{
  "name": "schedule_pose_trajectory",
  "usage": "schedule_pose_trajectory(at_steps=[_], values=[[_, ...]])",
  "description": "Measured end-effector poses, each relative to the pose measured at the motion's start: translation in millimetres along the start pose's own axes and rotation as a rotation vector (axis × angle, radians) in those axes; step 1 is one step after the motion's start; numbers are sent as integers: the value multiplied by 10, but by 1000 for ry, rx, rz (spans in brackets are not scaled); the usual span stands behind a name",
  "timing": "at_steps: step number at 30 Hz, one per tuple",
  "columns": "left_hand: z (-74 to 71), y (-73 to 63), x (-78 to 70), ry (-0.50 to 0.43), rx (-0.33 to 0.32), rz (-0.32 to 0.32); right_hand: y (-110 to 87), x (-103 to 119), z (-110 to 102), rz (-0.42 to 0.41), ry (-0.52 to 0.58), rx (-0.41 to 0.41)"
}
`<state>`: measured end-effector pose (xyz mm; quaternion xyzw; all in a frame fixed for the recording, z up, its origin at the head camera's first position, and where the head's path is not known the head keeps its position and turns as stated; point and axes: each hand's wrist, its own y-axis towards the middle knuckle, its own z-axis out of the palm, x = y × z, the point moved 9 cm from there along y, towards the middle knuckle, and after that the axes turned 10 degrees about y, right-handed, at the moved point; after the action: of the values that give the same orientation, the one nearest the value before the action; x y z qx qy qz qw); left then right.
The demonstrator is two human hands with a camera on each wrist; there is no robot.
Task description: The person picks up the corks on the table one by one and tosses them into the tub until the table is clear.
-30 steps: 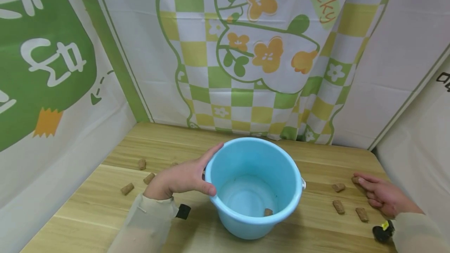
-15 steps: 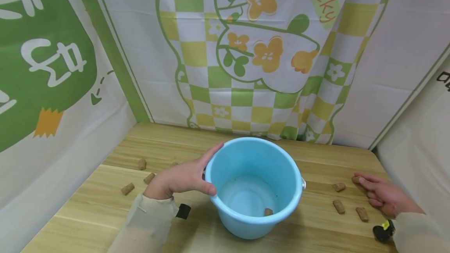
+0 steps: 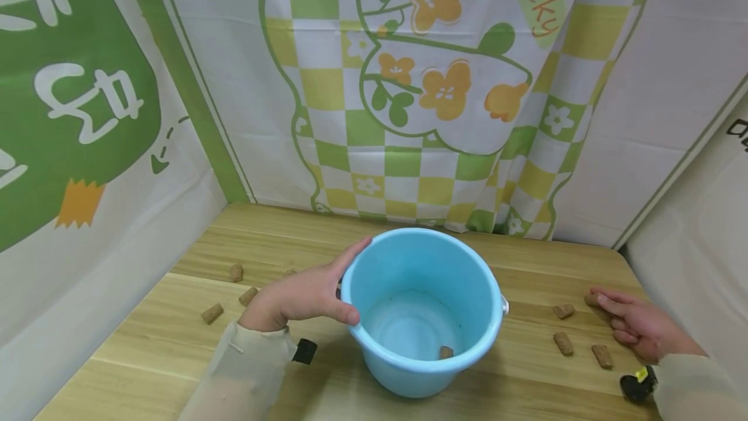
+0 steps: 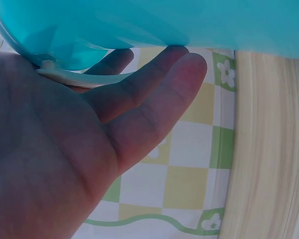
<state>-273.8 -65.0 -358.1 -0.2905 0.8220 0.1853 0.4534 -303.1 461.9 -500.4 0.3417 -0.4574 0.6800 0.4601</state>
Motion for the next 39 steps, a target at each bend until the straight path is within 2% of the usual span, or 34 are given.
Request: schedule_pose_trajectory(at_steps=[22, 27, 32, 39], values=[[4, 19, -7, -23, 8, 5, -5, 17, -26, 1, -47, -45], [3, 18, 0, -20, 10, 2, -36, 13, -24, 11, -26, -49], [1, 13, 4, -21, 11, 0, -76, 29, 22, 17, 19, 0], [6, 7, 10, -29, 9, 7, -135, 173, 196, 14, 165, 174]])
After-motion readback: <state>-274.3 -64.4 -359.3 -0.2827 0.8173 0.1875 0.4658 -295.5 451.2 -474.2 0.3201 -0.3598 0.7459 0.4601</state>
